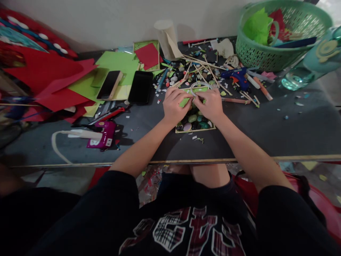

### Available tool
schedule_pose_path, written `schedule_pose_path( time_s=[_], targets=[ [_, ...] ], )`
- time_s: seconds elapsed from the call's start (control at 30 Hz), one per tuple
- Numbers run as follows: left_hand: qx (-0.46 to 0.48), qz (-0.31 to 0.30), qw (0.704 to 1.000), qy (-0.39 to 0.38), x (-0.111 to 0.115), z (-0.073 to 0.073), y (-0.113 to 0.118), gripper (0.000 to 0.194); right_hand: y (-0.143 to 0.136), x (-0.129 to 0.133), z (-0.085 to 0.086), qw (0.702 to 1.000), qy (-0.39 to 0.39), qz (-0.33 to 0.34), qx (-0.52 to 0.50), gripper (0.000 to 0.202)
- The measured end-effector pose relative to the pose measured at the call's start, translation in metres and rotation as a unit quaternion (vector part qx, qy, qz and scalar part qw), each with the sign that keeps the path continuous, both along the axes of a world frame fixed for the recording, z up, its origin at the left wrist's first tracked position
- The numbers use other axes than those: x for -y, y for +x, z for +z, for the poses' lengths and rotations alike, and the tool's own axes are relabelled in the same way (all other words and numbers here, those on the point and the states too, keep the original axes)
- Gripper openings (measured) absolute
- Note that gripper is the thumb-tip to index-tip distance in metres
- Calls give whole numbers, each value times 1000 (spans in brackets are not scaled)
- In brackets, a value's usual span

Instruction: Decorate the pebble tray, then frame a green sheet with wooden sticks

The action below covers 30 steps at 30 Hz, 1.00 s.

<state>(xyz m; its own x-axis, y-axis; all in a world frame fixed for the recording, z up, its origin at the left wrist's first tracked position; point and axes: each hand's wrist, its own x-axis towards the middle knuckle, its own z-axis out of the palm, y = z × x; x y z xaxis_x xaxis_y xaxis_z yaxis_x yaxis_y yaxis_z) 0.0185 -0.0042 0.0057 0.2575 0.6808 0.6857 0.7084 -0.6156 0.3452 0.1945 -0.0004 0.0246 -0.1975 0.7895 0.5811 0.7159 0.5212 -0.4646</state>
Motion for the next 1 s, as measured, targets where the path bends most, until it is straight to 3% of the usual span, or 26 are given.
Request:
schedule_pose_path(
  time_s=[0.5,0.73,1.0],
  targets=[
    [-9,-18,1000,15,3,9,2,29,-1,1,3,999,31,14,8,29],
    [-52,-76,996,7,-3,2,0,30,-1,4,5,1000,-3,18,4,29],
    [-77,-96,992,3,-2,2,4,28,1,9,19,992,-64,93,-62,35]
  ],
)
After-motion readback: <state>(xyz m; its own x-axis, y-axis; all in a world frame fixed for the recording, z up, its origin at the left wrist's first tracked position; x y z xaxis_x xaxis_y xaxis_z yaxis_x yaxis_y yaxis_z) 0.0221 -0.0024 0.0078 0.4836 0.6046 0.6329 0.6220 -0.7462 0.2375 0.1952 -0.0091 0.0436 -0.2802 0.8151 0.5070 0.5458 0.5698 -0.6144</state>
